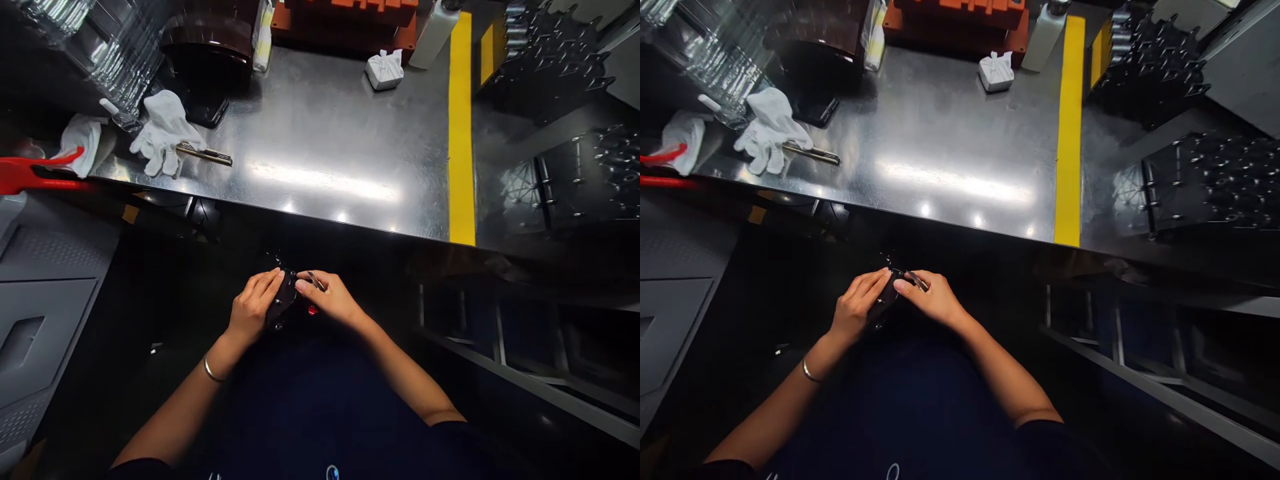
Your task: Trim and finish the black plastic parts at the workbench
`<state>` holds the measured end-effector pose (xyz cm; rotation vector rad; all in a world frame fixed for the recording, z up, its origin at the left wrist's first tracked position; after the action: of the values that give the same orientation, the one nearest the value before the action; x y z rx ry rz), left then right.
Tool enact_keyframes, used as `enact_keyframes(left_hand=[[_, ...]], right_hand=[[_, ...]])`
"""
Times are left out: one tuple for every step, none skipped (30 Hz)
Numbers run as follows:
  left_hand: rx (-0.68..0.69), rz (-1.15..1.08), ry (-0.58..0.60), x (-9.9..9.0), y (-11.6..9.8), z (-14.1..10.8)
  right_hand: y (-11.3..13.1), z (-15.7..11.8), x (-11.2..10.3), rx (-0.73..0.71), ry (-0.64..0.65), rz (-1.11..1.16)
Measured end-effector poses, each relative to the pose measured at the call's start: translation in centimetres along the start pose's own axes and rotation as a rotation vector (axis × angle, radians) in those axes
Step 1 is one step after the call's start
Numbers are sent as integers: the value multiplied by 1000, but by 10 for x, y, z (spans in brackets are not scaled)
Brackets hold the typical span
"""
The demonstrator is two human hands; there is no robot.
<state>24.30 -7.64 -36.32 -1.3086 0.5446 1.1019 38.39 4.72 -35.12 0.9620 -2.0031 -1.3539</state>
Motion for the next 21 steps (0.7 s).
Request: enact_keyframes(left_hand=[[6,17,-30,1,-1,0],[-1,20,-60,1,-2,-1],[-42,10,-111,1,-1,-2],[-128,-20,-178,-1,1,-3],[-258,-87,-256,-3,4,-4],[-418,-208,-314,-5,8,-6],[-591,-390,-326,-8,11,-6],[-758,-626,-276,-9,13,-6],[-908,-888,-174,-10,12,-6],[-1048,-1130,-61,-11,9,-4],[-1180,-1326,18,-11,4,-1],[-1309,-1469,41,-11,-2,2],[-1430,-1568,-4,-11,-9,6],[-1532,-1636,-87,-12,-16,9],[-1610,-1683,-177,-12,-23,13],[-1663,-1720,-247,-13,-29,16],[-1698,-1748,-287,-14,-33,18],[-1722,-1763,-304,-15,-37,20],[-1733,-1771,-303,-16,-40,21],[-1737,-1778,-295,-18,-42,22],[-1734,-1785,-293,-19,-43,22]], right_hand=[[2,-1,0,-6,13,-6],[3,-2,0,-4,10,2],[4,-3,0,4,-14,20],[3,-3,-1,16,-51,40],[3,-4,-2,29,-93,56],[2,-5,-3,40,-126,64],[2,-6,-4,45,-145,61],[2,-7,-4,42,-144,54],[2,-8,-3,34,-123,49],[2,-9,-2,24,-86,49],[2,-9,0,8,-53,53],[2,-9,2,-15,-36,61],[1,-9,4,-45,-46,67],[0,-9,5,-79,-88,65],[-1,-9,5,-119,-156,49],[-2,-9,4,-161,-227,20],[-4,-10,3,-204,-279,-20],[-5,-11,3,-251,-300,-64],[-7,-12,3,-303,-299,-108],[-7,-14,3,-360,-294,-146],[-8,-15,3,-415,-295,-175]])
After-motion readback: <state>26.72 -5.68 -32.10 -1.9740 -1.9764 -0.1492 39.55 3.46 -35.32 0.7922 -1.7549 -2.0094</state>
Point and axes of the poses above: each hand's wrist, its own z-axis towards the middle knuckle, its own x-axis out of the palm, y = z × x, the point moved 1 cm from there along z, towards the middle knuckle, and after that the axes turned 6 degrees about -x, right-handed, at the moved point
